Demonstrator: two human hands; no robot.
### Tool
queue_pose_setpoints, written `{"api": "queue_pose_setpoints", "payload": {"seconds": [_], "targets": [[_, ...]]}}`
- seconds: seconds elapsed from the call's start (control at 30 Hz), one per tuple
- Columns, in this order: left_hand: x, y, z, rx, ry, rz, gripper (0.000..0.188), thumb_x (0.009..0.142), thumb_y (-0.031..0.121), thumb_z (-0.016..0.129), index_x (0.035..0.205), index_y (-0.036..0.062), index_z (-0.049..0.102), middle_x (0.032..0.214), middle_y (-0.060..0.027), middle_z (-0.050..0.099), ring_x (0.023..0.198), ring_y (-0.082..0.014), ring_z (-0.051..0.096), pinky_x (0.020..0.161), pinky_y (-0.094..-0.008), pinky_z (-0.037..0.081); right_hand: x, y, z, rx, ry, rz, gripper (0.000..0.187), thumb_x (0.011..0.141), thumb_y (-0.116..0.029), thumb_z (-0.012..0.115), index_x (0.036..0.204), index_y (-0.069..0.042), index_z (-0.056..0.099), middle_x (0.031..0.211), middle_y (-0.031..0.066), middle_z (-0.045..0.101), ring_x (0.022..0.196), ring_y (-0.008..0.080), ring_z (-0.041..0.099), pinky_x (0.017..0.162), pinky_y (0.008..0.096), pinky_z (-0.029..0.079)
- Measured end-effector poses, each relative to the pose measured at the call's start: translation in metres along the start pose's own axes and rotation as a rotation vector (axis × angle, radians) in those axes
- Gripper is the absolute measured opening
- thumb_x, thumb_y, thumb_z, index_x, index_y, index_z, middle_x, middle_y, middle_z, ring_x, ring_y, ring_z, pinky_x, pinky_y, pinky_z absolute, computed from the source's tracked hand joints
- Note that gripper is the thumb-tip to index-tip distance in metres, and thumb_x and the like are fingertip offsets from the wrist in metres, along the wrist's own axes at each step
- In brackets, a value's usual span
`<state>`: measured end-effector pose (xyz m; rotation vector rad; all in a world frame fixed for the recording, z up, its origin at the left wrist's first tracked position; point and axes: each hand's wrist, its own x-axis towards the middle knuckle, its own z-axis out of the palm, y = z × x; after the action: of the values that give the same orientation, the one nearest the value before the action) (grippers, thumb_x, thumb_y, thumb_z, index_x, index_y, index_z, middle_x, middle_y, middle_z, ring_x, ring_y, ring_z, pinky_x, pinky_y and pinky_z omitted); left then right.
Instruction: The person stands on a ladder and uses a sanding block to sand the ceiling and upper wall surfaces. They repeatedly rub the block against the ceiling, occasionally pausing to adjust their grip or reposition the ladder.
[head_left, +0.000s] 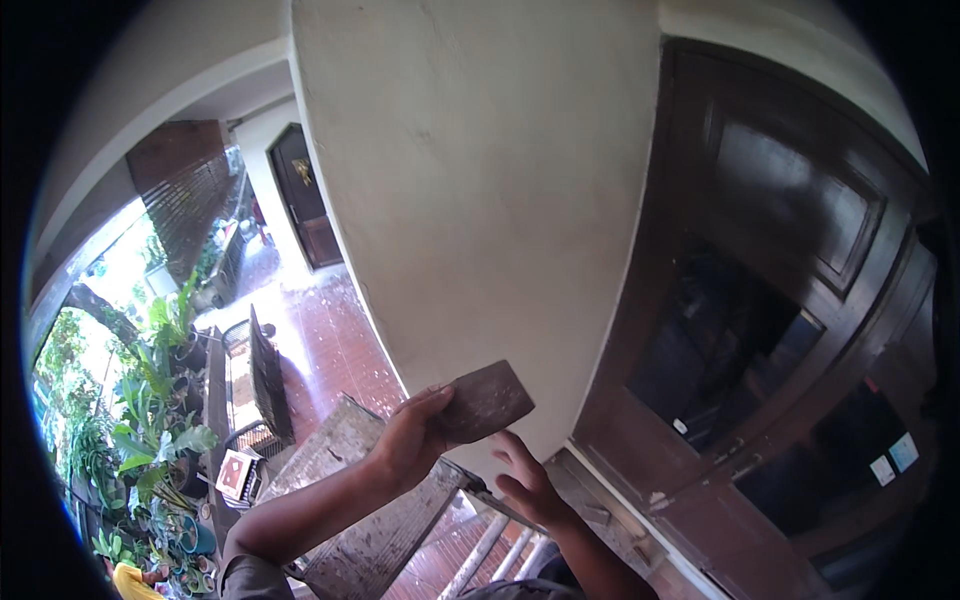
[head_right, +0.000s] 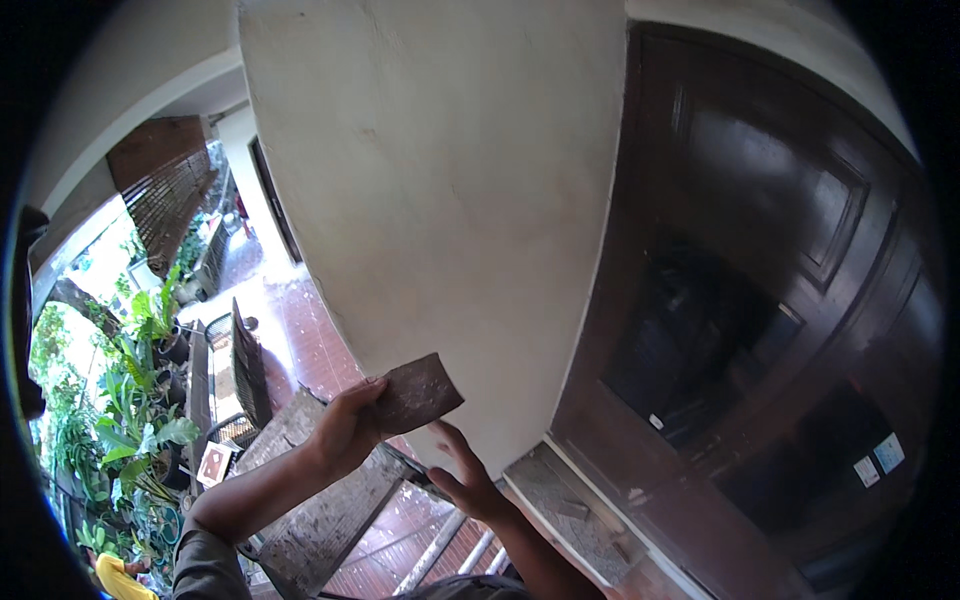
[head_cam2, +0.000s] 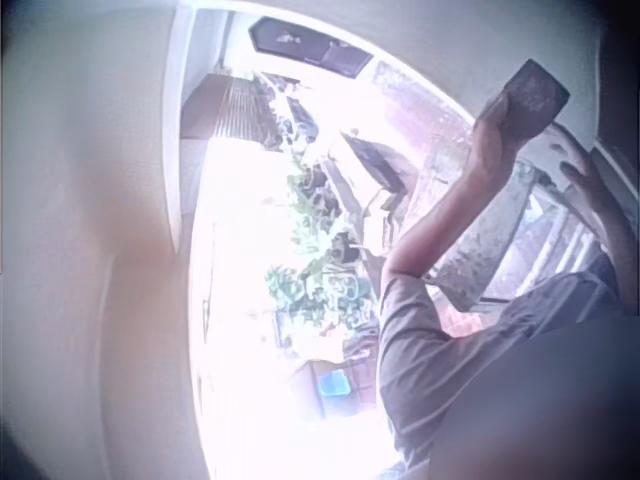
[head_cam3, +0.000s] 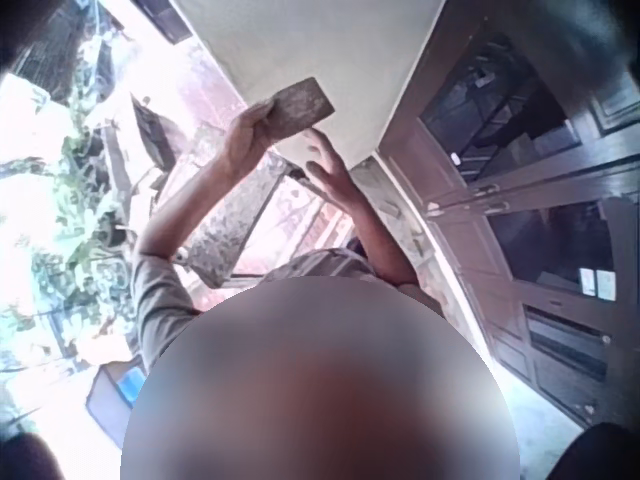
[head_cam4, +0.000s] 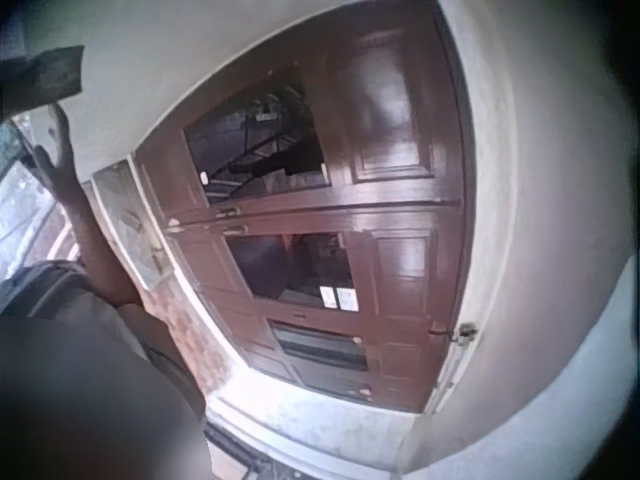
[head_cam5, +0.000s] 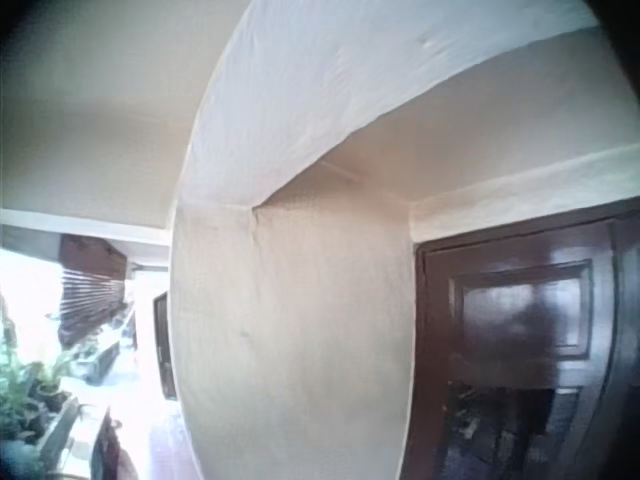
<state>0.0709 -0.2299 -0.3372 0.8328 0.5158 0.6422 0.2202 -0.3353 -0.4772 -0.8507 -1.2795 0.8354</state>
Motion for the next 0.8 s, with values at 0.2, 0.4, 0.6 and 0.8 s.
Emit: {"api": "queue_pose_setpoints", "payload": {"seconds": [0.2,0.4,0.6,0.8], "targets": [[-0.004,-0.043,-0.001,-0.003,0.001,-0.093,0.017,0.100,0.018,0.047,0.102,0.0025,0.053,0.100,-0.0119,0.064,0.090,-0.0227,0.067,0.078,-0.0351,0.059,0.016,-0.016,0.034,0.180,0.328,-0.150,0.066,0.095,-0.039,0.056,0.139,0.003,0.032,0.135,0.0150,0.044,0.126,0.0222,0.043,0.105,0.0367,0.034],[-0.003,-0.069,-0.018,0.270,-0.097,-0.026,0.013,0.096,0.011,0.057,0.105,0.0020,0.053,0.097,-0.0090,0.064,0.090,-0.0189,0.066,0.080,-0.0336,0.058,-0.002,-0.026,0.027,0.103,0.658,0.038,0.036,0.097,-0.033,0.054,0.104,0.003,0.058,0.096,0.0071,0.063,0.088,0.0126,0.057,0.079,0.0292,0.046],[0.004,-0.086,-0.016,0.599,-0.230,0.105,0.022,0.093,0.011,0.062,0.111,-0.0016,0.057,0.100,-0.0079,0.065,0.096,-0.0143,0.063,0.083,-0.0291,0.052,-0.032,-0.030,0.015,0.000,0.741,0.064,0.028,0.096,-0.024,0.056,0.103,0.002,0.060,0.094,0.0055,0.063,0.087,0.0106,0.056,0.077,0.0280,0.045],[-0.002,-0.102,-0.024,0.796,-0.371,0.063,0.021,0.091,0.011,0.064,0.109,-0.0003,0.061,0.100,-0.0083,0.066,0.096,-0.0142,0.063,0.080,-0.0298,0.053,-0.076,-0.026,0.000,-0.170,0.582,0.137,0.021,0.093,-0.017,0.061,0.104,0.001,0.061,0.091,0.0042,0.064,0.082,0.0080,0.053,0.072,0.0273,0.045]]}}
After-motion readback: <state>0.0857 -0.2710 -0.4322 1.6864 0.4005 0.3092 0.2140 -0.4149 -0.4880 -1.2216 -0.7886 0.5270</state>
